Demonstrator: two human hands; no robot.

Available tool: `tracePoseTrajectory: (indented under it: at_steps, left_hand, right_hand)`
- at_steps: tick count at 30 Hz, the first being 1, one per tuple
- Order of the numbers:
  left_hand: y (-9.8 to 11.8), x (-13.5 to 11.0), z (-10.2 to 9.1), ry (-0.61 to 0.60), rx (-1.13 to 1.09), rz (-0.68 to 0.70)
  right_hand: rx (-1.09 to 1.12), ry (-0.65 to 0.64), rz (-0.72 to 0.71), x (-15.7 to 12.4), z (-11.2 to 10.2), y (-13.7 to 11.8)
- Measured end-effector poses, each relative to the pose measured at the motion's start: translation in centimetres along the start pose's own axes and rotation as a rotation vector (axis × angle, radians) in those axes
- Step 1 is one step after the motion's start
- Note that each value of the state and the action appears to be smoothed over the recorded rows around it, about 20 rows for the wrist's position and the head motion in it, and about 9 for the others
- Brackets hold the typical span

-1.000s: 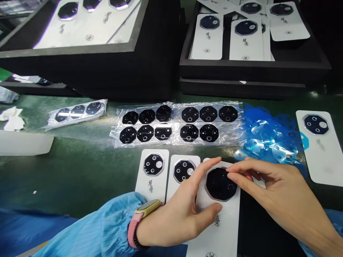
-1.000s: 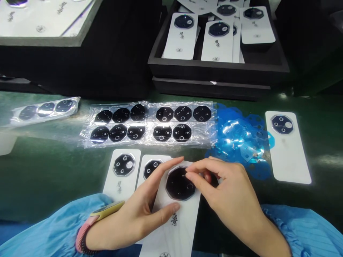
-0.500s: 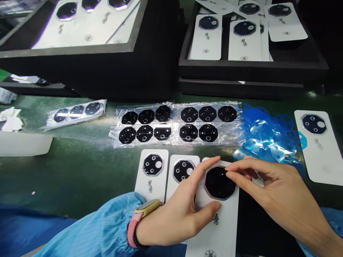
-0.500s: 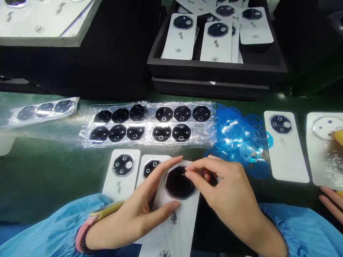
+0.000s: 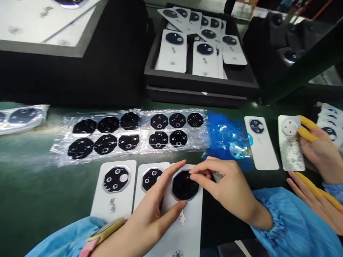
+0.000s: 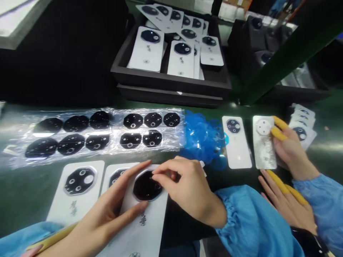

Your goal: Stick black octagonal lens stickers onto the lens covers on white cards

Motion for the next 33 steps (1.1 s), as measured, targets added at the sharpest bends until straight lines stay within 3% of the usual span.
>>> tracePoseTrajectory:
  at_steps: [4,8,17,25,33]
  left_hand:
    - [-0.1,0.4,0.1,0.032,0.023,0.023]
    - [0.2,0.3,0.3,0.045,0.03,-0.073]
    - [0.3,0.0,-0.1,0.056,0.028,-0.122]
    - [-0.9,-0.3,0.1,0.096,0.034,-0.048]
    - [-0.1,-0.2,-0.2,0.072,0.006,-0.133]
  right_hand:
    - [0.0,0.02,-0.128,0.1,0.0,-0.1]
    - [-0.031,0.053,-0.219,0.1,0.0,0.0]
    - [-0.049,0.079,-0.294,-0.2,0.2,0.2]
    - [-0.067,0.117,-0.42,-0.3,0.4,0.0]
    - [-0.102,0.167,-0.533,-0.7,0.7,-0.3]
Point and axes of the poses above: each hand's wrist, its own x-axis towards the middle knuckle, its own z-axis out of the palm, y = z × x, the point moved 2 cm from there along x, towards the middle knuckle, and after that the axes turned 2 degrees about y, right-handed, at the moved point
